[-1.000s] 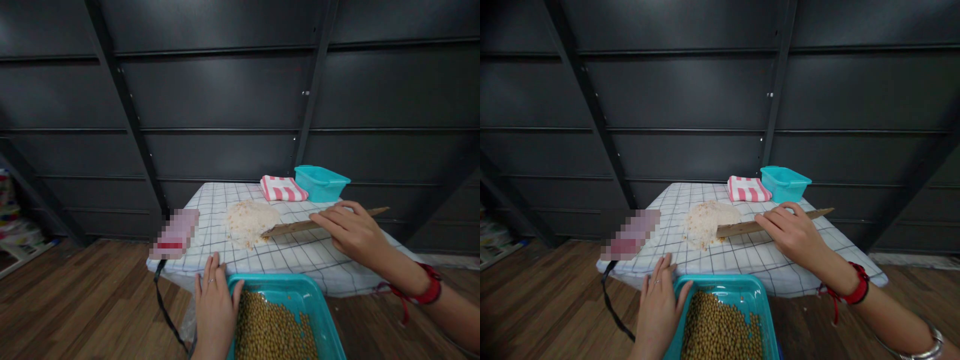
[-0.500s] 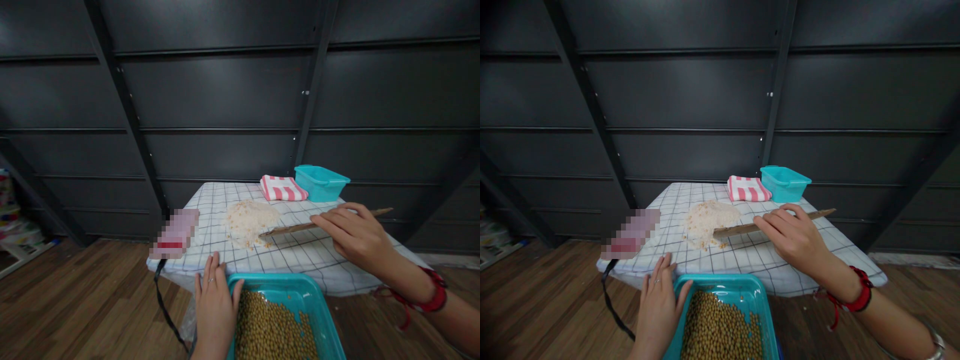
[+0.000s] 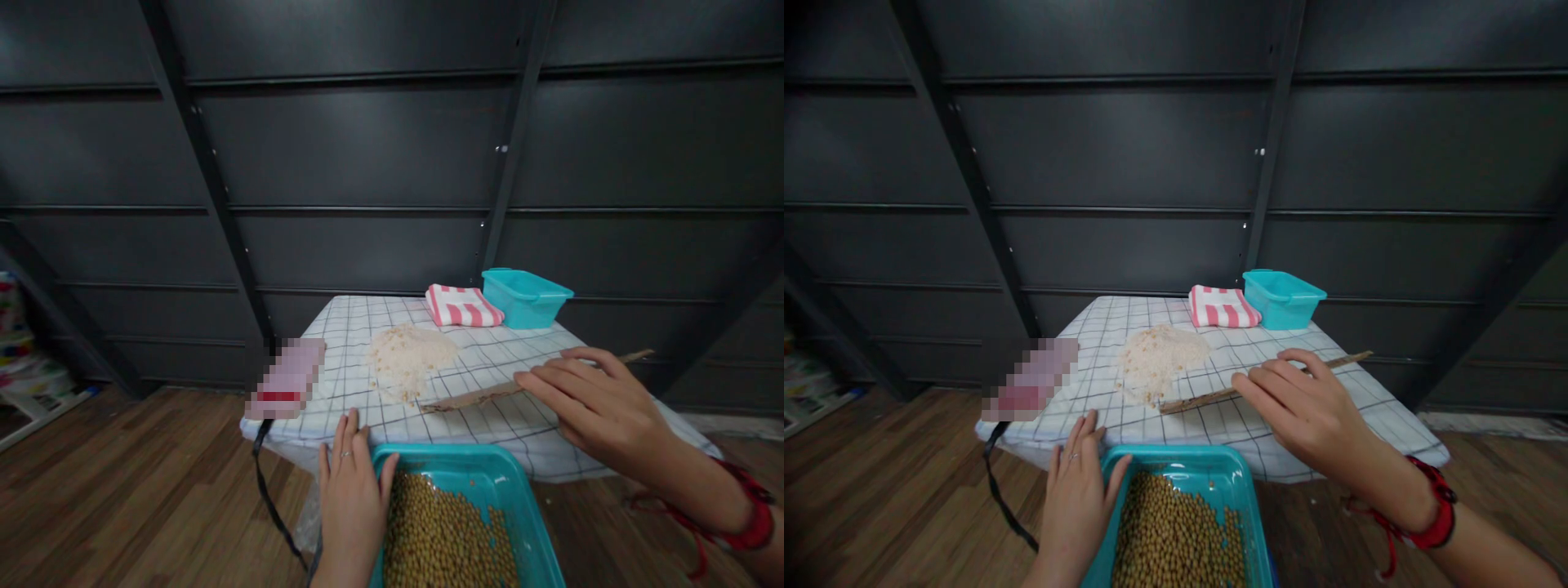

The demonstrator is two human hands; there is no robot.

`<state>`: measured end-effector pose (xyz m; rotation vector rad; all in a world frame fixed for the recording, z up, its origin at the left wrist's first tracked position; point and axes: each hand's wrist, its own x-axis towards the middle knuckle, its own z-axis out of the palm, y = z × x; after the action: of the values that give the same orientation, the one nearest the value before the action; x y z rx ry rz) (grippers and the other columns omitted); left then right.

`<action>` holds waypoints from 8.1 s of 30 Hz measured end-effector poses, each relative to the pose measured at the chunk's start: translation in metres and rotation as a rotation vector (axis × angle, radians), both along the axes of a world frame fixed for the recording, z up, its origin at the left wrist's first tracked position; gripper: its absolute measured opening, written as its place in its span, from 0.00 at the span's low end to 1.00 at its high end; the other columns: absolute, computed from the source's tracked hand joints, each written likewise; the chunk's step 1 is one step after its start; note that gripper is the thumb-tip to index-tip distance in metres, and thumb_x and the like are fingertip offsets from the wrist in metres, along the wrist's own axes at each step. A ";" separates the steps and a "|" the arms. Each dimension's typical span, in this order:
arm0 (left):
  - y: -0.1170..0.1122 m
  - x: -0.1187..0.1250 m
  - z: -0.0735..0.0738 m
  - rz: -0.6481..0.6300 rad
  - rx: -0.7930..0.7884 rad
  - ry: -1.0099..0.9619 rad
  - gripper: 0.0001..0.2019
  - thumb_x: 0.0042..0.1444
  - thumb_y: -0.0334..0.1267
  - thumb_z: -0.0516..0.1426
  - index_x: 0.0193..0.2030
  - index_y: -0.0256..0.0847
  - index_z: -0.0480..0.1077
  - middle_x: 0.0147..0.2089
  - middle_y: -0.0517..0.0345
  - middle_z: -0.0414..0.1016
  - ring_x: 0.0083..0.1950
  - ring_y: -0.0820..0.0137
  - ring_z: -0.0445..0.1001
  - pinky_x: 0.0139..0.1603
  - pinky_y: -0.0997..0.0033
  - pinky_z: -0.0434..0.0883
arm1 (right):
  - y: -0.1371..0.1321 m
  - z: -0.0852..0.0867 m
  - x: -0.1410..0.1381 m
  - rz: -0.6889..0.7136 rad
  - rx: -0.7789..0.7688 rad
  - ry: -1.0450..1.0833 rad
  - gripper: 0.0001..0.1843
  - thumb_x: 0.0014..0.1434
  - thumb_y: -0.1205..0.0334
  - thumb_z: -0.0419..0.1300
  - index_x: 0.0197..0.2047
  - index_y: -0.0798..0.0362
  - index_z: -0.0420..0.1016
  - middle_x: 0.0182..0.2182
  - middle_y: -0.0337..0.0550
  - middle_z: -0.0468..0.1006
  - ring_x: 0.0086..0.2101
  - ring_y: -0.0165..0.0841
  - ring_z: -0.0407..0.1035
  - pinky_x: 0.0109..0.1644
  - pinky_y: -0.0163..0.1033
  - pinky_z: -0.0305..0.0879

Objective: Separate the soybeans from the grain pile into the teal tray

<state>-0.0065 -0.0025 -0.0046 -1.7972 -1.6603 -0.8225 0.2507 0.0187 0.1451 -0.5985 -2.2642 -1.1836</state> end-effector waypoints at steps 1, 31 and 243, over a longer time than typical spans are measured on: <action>0.000 0.000 0.000 0.001 0.000 0.001 0.16 0.56 0.46 0.45 0.43 0.34 0.62 0.51 0.37 0.69 0.52 0.53 0.67 0.43 0.47 0.70 | -0.001 0.000 0.000 0.002 0.005 0.003 0.19 0.50 0.81 0.45 0.41 0.54 0.66 0.28 0.41 0.76 0.30 0.31 0.66 0.39 0.42 0.60; 0.001 0.001 -0.003 0.016 -0.006 0.005 0.18 0.57 0.47 0.44 0.43 0.33 0.63 0.52 0.38 0.69 0.53 0.54 0.67 0.44 0.49 0.69 | -0.010 0.000 -0.002 -0.028 -0.043 -0.037 0.18 0.50 0.81 0.44 0.37 0.57 0.68 0.28 0.43 0.76 0.30 0.32 0.65 0.38 0.42 0.60; 0.001 0.000 -0.001 0.018 -0.036 -0.035 0.19 0.57 0.47 0.43 0.43 0.34 0.62 0.52 0.37 0.68 0.54 0.53 0.66 0.44 0.46 0.68 | 0.027 -0.001 -0.002 -0.086 0.001 -0.044 0.17 0.48 0.80 0.47 0.38 0.60 0.70 0.27 0.45 0.75 0.30 0.33 0.64 0.37 0.40 0.59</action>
<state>-0.0066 -0.0017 -0.0055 -1.7991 -1.7219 -0.8256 0.2485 0.0458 0.1445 -0.6819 -2.2947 -1.2500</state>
